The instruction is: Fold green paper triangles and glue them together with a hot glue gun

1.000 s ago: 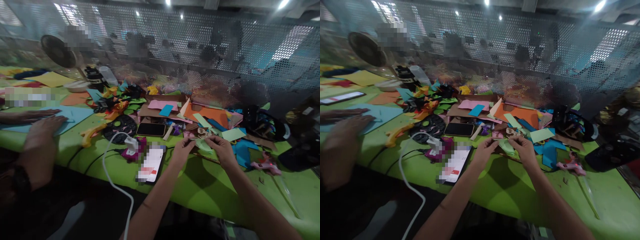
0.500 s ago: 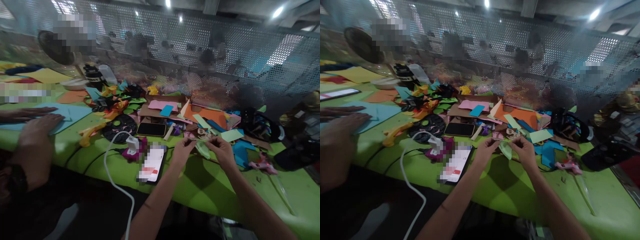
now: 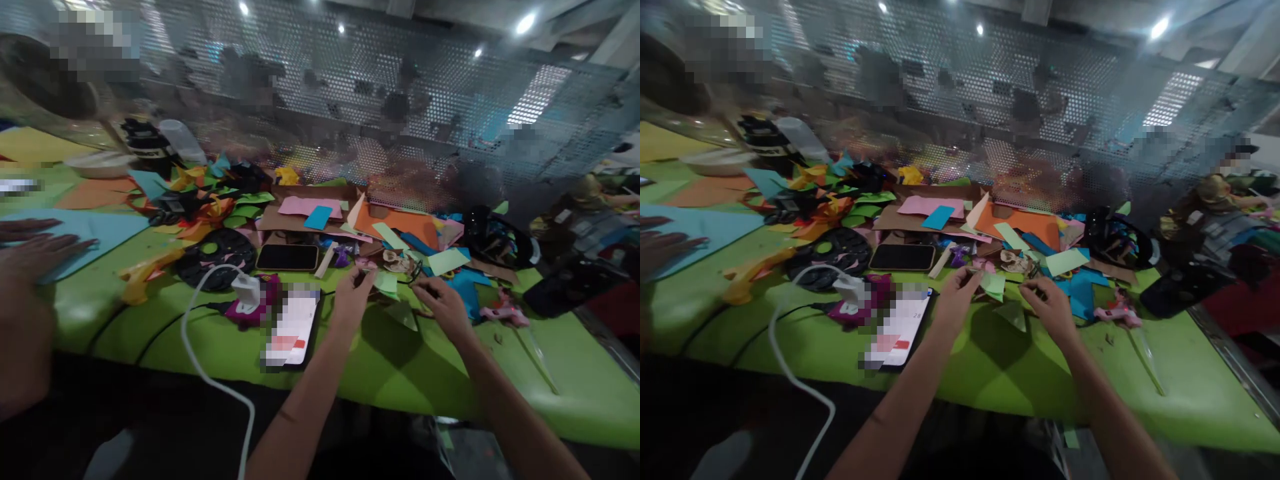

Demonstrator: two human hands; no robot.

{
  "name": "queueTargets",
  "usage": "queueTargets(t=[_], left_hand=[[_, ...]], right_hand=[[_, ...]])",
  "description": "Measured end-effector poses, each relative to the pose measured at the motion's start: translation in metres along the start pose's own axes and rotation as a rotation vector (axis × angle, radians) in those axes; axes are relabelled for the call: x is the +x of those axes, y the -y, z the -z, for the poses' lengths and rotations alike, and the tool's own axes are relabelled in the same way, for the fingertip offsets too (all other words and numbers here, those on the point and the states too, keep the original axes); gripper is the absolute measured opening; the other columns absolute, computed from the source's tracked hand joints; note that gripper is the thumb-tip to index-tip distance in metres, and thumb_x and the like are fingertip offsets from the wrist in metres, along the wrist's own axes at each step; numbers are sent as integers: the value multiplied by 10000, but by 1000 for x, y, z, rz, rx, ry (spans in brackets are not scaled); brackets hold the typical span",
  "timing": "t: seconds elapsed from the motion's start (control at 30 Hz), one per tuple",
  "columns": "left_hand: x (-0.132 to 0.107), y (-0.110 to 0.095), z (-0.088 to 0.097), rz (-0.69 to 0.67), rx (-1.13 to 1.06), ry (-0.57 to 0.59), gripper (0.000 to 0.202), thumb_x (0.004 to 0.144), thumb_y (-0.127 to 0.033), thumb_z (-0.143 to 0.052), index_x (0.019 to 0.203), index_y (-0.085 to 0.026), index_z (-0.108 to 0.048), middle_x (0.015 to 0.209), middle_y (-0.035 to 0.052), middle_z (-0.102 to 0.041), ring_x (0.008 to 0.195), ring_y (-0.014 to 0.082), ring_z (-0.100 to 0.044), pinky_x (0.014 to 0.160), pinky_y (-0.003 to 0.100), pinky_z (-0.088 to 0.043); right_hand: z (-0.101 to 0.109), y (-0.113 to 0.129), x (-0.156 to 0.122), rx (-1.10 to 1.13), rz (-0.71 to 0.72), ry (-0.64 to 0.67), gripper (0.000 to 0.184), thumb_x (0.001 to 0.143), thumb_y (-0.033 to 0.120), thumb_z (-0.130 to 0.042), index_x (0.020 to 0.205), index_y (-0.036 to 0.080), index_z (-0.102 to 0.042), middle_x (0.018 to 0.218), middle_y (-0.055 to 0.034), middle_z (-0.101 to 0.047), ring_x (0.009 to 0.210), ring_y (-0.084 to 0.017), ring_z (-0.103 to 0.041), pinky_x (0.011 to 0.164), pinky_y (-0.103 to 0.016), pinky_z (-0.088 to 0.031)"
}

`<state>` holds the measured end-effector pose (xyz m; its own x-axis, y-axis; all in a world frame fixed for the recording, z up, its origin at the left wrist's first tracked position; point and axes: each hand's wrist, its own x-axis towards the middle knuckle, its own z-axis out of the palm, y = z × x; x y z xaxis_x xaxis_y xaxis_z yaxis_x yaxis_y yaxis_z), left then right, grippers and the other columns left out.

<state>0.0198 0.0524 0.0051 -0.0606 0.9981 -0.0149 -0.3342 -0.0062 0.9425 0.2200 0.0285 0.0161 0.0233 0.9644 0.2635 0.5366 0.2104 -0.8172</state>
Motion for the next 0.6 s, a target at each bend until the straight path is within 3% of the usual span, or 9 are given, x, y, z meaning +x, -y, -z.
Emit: queueTargets(t=[0.07,0.17,0.27,0.33,0.43,0.5,0.6], left_hand=[[-1,1,-1,-31,99,77,260,735,-409,-721,818,-165,-690,726,-7,-629,680,118,-557,643,222,-482],[-4,-1,-5,43,75,143,295,707,-438,-723,807,-164,-681,723,-5,-636,674,130,-570,659,242,-490],[-7,-4,-8,108,106,184,306,669,-436,-745,814,-174,-683,716,-9,-638,647,122,-550,623,226,-457],[-7,-4,-8,136,133,232,284,671,-428,-726,783,-172,-676,699,-8,-630,621,118,-528,587,222,-430],[-7,-5,-7,147,176,160,253,649,-403,-703,744,-174,-656,639,-22,-589,568,109,-480,521,210,-363],[-7,-6,-6,118,184,95,229,644,-385,-683,725,-175,-641,612,-34,-555,550,101,-450,505,205,-334],[-9,-9,-4,71,180,63,185,667,-355,-652,682,-177,-604,592,-45,-502,543,91,-412,502,200,-318]], right_hand=[[-9,8,2,72,-10,-3,258,818,455,-636,845,208,-705,800,-26,-655,739,-187,-566,666,-298,-419],[-25,15,7,144,-11,-64,268,740,432,-701,648,201,-601,632,17,-551,637,-155,-497,599,-274,-377],[-36,16,8,218,-24,-189,296,776,446,-666,639,203,-568,610,31,-510,601,-137,-465,574,-264,-373],[-35,12,5,174,-10,-196,305,794,470,-656,658,201,-604,630,21,-550,609,-142,-497,576,-264,-395],[-9,-1,-5,-38,29,-257,315,860,506,-583,823,219,-710,782,-13,-679,724,-174,-604,668,-279,-470],[27,-17,-14,-119,-7,-384,332,873,501,-559,935,215,-717,919,-53,-712,840,-204,-631,761,-312,-489],[86,-43,-30,-255,-150,-554,379,843,508,-556,1016,206,-705,979,-94,-720,814,-231,-640,706,-332,-493]])
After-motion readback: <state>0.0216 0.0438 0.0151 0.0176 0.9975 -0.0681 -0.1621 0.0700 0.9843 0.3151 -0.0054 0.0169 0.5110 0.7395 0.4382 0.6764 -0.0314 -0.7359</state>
